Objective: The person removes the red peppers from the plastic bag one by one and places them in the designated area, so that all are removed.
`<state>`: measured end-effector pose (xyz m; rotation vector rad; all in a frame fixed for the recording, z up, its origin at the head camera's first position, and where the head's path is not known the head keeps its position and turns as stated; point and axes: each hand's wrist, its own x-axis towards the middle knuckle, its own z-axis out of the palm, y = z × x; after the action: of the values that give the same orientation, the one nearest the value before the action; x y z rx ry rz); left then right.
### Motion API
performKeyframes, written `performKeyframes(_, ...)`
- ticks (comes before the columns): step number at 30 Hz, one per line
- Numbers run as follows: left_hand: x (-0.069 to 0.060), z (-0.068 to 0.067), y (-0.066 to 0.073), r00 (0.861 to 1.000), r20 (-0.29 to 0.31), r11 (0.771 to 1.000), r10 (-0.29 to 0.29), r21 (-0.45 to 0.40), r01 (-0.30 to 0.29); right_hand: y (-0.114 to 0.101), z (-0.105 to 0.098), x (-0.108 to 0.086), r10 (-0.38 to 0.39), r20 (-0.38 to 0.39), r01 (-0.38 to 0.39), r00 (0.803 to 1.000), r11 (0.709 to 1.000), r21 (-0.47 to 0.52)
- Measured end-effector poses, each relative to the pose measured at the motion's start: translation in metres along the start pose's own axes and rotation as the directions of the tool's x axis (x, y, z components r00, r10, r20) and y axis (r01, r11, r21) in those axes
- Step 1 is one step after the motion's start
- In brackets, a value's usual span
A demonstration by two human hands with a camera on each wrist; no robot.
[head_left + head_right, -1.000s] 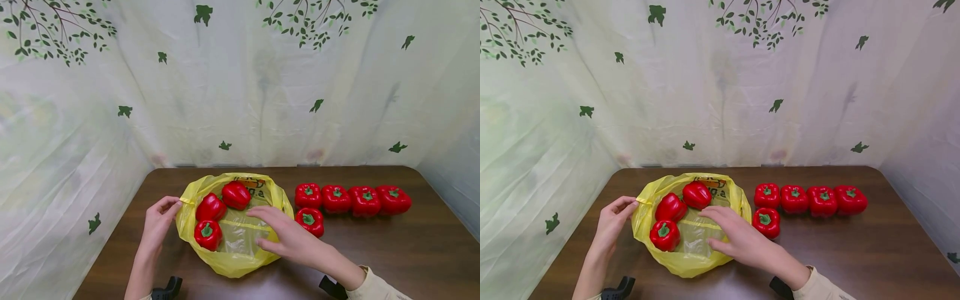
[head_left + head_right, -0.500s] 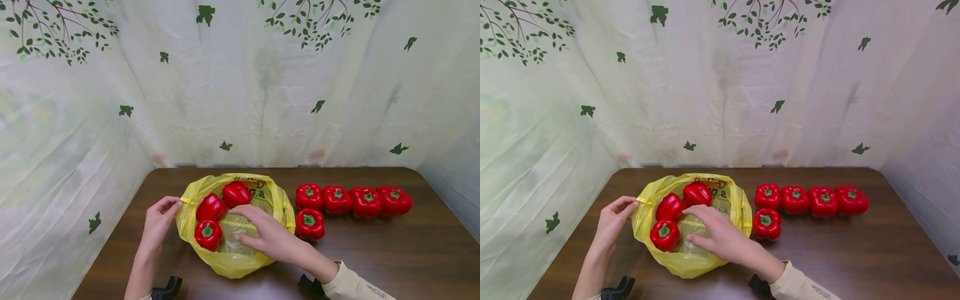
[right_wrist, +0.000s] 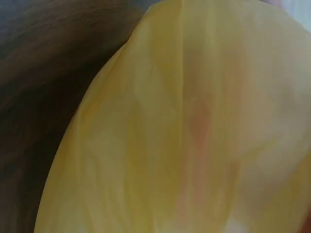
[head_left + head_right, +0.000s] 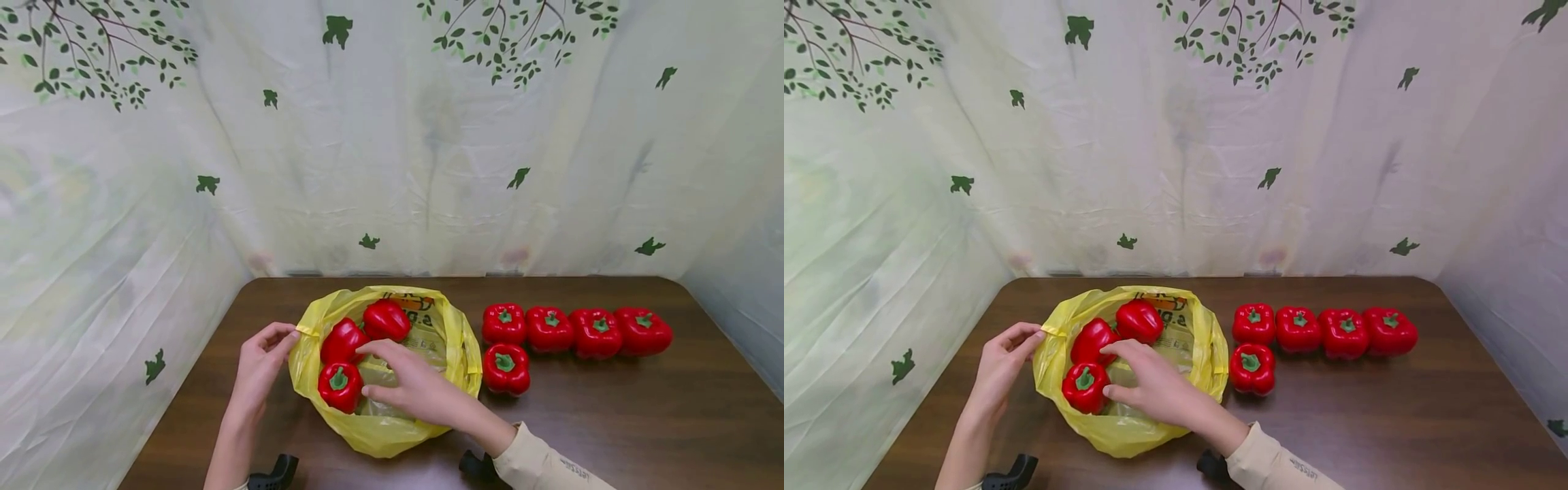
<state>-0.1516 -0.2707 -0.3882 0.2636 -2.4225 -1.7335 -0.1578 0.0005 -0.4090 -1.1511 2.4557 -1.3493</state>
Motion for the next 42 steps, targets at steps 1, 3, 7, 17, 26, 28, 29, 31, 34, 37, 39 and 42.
performKeyframes(1, 0.0, 0.0, 0.0, 1.0, -0.001, 1.0, 0.0, 0.0, 0.0, 0.001, 0.002, 0.002, -0.002, 0.007, 0.002, 1.0, 1.0, 0.001)
performKeyframes(3, -0.001, 0.0, 0.0, 1.0, -0.004, 1.0, 0.002, -0.002, -0.002, 0.003, 0.007, 0.005, 0.005, 0.022, -0.004, 1.0, 1.0, -0.003)
performKeyframes(7, -0.001, 0.0, 0.0, 1.0, -0.007, 1.0, 0.004, -0.005, -0.004, 0.003, 0.014, 0.011, 0.036, 0.061, -0.035, 0.998, 0.999, -0.007)
performKeyframes(17, -0.001, 0.002, 0.001, 1.0, 0.001, 1.0, -0.009, 0.0, 0.009, 0.004, 0.031, 0.023, 0.083, 0.107, -0.079, 0.991, 0.996, -0.047)
performKeyframes(26, -0.001, 0.002, 0.001, 1.0, 0.003, 1.0, -0.006, -0.005, 0.006, 0.007, 0.041, 0.027, 0.128, 0.066, -0.122, 0.989, 0.989, -0.089)
performKeyframes(28, -0.001, 0.002, 0.001, 1.0, 0.004, 1.0, -0.002, -0.004, 0.002, 0.007, 0.041, 0.028, 0.13, 0.051, -0.126, 0.99, 0.988, -0.085)
performKeyframes(29, 0.0, 0.002, 0.001, 1.0, 0.005, 1.0, 0.001, -0.005, -0.001, 0.007, 0.041, 0.027, 0.129, 0.042, -0.125, 0.991, 0.989, -0.084)
performKeyframes(31, 0.0, 0.002, 0.001, 1.0, 0.008, 1.0, 0.005, -0.007, -0.005, 0.008, 0.041, 0.027, 0.121, 0.02, -0.119, 0.992, 0.989, -0.092)
performKeyframes(34, 0.0, 0.002, 0.0, 1.0, 0.009, 1.0, 0.006, -0.011, -0.006, 0.008, 0.04, 0.025, 0.108, -0.007, -0.108, 0.994, 0.988, -0.113)
performKeyframes(37, 0.0, 0.002, 0.0, 1.0, 0.006, 1.0, 0.002, -0.008, -0.002, 0.009, 0.037, 0.023, 0.098, -0.025, -0.101, 0.995, 0.987, -0.127)
performKeyframes(39, 0.0, 0.002, -0.001, 1.0, 0.006, 1.0, -0.002, -0.005, 0.002, 0.009, 0.035, 0.022, 0.093, -0.036, -0.097, 0.995, 0.989, -0.116)
performKeyframes(42, 0.0, 0.002, -0.001, 1.0, 0.008, 1.0, -0.002, -0.006, 0.002, 0.01, 0.032, 0.018, 0.083, -0.053, -0.087, 0.995, 0.993, -0.079)
